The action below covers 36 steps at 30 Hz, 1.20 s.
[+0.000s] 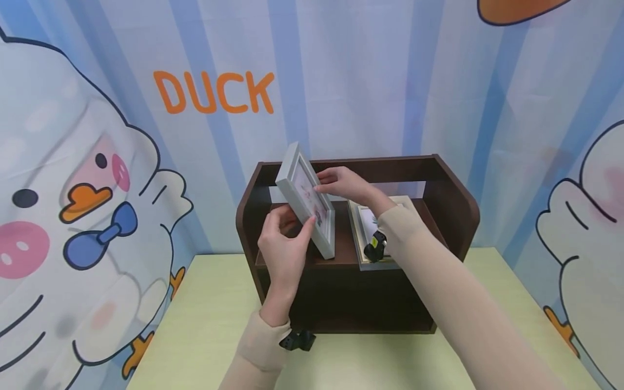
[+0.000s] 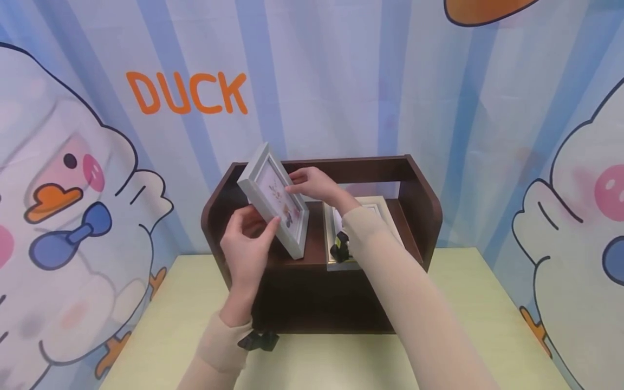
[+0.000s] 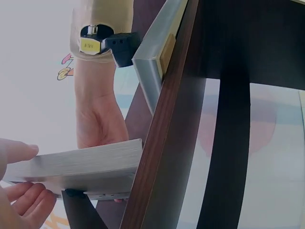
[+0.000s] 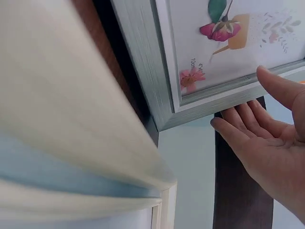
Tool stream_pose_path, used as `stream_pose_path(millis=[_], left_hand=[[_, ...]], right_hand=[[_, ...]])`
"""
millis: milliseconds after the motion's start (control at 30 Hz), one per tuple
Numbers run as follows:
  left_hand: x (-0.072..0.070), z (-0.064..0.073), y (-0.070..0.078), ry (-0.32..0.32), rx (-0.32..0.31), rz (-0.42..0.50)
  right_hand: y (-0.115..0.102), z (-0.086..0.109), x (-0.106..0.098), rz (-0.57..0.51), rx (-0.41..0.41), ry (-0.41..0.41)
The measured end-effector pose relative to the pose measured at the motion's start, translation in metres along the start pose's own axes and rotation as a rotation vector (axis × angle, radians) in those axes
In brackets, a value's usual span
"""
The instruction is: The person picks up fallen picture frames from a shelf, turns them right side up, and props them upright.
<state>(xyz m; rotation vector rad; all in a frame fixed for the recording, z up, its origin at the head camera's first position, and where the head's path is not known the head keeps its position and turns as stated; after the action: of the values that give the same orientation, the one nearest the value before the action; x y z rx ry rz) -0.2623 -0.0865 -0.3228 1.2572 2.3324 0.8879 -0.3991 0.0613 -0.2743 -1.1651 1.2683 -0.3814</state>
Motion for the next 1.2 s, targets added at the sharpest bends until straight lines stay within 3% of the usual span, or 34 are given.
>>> stream_pose_path(millis=[367,800,1200], left_hand=[[0.003,0.000,-0.002,0.014,0.010,-0.018],[-0.016,-0.013,-0.015,0.048,-0.027,-0.045],[-0.018,-0.017,-0.019,0.067,-0.098,-0.054]], right_hand=[[0.008,-0.005,0.003,-0.099,0.039,-0.028],[0.009,0.005,-0.008,-0.048,0.117,0.018],[0.007,0.025,-0.022,-0.021,0.259,0.052]])
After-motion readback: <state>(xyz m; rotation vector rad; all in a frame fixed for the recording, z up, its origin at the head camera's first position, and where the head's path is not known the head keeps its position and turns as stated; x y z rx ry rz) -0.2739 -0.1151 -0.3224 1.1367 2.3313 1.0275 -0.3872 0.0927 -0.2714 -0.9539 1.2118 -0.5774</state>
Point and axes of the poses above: each hand's wrist, its own z-axis away from the middle knuckle, its own x-axis out of the palm, y = z × x, the point moved 2 cm from there along -z, towards the middle knuckle, and after that the axes turned 3 degrees about y, right-handed, at the moved point
